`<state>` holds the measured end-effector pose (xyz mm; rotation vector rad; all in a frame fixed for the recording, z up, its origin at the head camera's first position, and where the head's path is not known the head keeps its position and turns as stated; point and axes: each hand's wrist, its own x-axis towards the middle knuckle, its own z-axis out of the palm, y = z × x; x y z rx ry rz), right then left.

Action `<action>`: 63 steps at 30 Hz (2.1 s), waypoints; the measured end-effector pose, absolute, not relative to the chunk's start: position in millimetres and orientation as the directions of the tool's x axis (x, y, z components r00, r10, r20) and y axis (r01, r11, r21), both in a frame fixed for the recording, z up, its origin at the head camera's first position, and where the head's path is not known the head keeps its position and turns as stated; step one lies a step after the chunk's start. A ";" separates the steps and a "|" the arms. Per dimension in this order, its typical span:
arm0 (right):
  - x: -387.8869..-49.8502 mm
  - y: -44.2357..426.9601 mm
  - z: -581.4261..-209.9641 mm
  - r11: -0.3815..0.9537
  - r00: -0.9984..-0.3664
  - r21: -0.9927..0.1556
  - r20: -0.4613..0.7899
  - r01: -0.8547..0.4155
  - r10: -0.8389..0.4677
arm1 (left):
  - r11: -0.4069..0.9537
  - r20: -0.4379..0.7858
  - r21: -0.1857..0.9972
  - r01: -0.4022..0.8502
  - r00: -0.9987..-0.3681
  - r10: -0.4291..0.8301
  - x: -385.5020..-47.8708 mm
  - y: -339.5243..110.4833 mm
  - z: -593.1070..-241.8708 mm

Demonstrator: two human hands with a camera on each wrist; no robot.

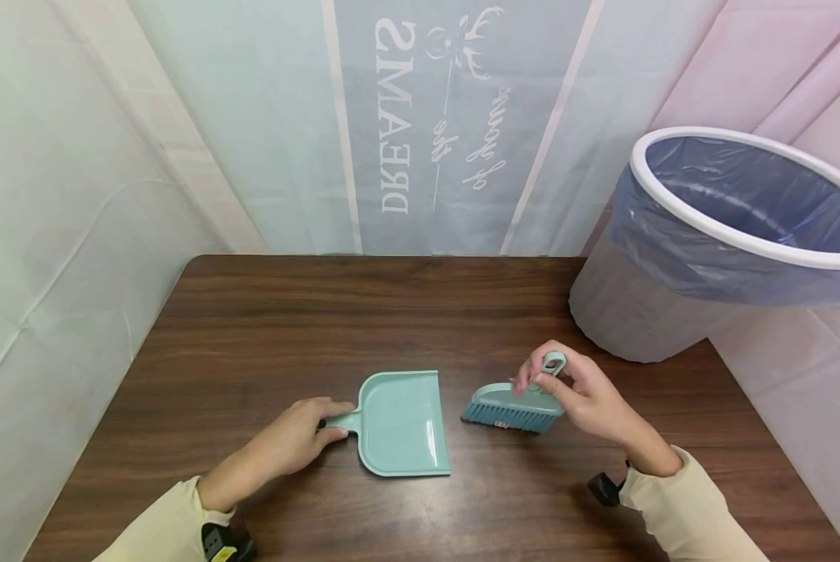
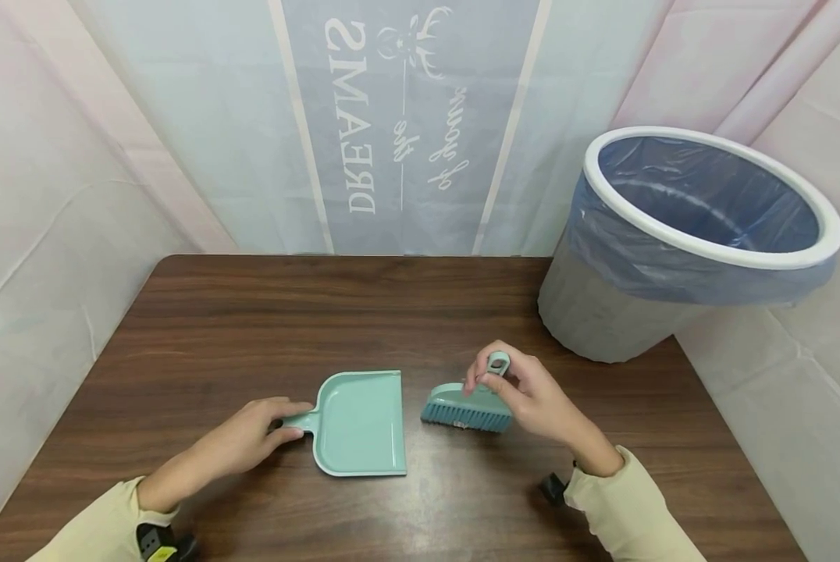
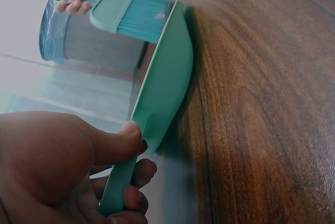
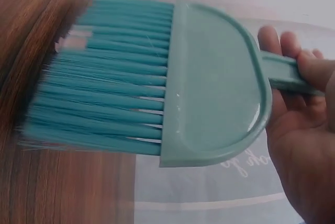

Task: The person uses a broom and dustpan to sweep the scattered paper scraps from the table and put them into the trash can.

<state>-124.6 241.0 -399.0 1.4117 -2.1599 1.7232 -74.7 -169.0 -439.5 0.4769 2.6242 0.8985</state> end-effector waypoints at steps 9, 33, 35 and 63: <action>-115.2 238.5 -393.7 0.081 -0.720 -0.749 0.593 -0.657 -0.360 | 0.754 -0.192 0.624 0.206 -0.894 0.404 -74.8 -168.1 -438.3; -84.4 196.4 -417.0 0.802 -0.668 -0.235 0.700 -0.550 -0.252 | 0.830 -0.040 0.405 0.384 -0.899 0.436 -72.6 -154.2 -431.6; -83.9 191.8 -415.9 0.796 -0.685 -0.261 0.686 -0.546 -0.245 | 0.833 -0.015 0.376 0.405 -0.896 0.443 -73.1 -153.0 -429.8; -82.2 126.2 -410.4 0.574 -0.727 -0.519 0.653 -0.633 -0.213 | 0.829 -0.002 0.378 0.413 -0.895 0.446 -72.1 -151.3 -427.6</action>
